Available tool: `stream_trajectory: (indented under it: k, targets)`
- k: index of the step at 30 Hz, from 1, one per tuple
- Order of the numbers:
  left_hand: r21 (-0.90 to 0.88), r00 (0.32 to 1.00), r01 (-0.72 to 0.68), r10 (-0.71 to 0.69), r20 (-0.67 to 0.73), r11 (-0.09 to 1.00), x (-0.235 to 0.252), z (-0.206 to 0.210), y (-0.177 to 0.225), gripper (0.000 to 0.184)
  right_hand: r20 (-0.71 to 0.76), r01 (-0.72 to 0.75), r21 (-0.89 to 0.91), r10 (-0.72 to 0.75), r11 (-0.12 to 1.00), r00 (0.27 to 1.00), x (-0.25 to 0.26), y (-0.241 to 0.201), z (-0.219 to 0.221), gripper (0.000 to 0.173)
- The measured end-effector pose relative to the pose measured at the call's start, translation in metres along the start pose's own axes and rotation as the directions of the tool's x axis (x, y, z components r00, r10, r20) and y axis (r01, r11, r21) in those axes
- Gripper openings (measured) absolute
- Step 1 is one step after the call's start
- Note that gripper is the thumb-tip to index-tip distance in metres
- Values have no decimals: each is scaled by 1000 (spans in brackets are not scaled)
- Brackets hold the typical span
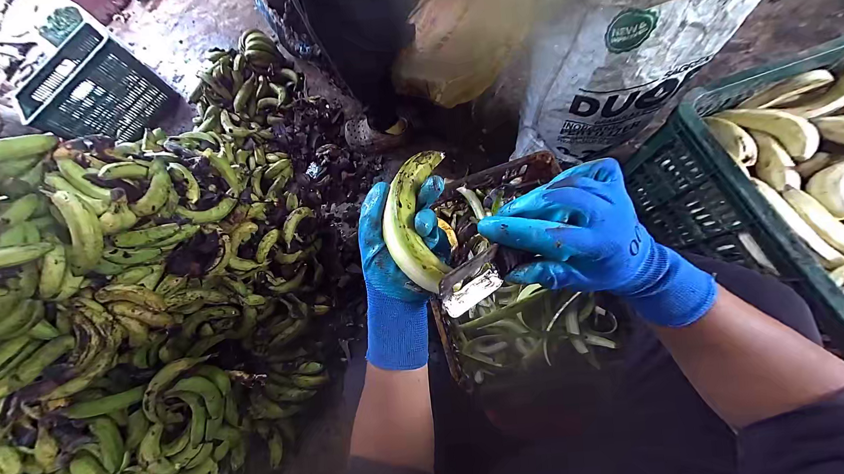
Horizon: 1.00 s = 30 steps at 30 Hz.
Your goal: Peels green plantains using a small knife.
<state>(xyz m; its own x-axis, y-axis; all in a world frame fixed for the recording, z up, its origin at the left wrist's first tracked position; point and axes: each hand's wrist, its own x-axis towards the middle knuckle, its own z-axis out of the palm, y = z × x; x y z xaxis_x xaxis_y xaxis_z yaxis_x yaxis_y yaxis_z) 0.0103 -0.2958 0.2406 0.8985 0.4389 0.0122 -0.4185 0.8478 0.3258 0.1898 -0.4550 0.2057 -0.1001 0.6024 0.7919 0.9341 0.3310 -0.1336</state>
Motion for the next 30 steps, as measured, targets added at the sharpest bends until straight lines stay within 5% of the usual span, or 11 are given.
stream_trajectory:
  k: [4,6,8,9,10,12,14,15,22,27,30]
  targets:
    - [594,930,-264,364,-52,760,-7,8,-27,36,25,-341,162,342,926,939,22,-11,16,46]
    - [733,913,-298,406,33,612,-7,9,-35,54,141,-628,381,629,678,764,28,4,21,45]
    - [675,926,-319,372,71,665,-3,6,-32,55,315,-803,523,811,286,494,22,35,25,39]
    - [593,939,-313,337,74,742,-1,3,-25,47,348,-823,534,836,195,424,17,45,25,37]
    - [485,959,-275,276,71,830,2,-3,-14,41,336,-828,514,834,226,437,15,45,22,39]
    - [299,990,-138,121,74,944,4,-14,2,47,246,-718,408,689,565,682,13,33,6,48]
    - [166,996,10,-24,83,986,5,-19,9,61,196,-401,342,352,850,915,11,18,-6,52]
    - [110,994,50,-60,93,993,7,-19,9,60,196,-275,349,217,896,956,10,12,-8,52]
    - [365,996,-55,28,79,929,5,-7,-19,30,298,-186,347,80,919,951,6,0,-11,54]
    - [547,960,-254,276,45,797,2,-2,-39,30,38,-364,100,362,926,931,11,-9,7,44]
    - [561,938,-269,346,-33,783,7,4,-50,32,-109,-580,169,599,797,793,19,6,19,48]
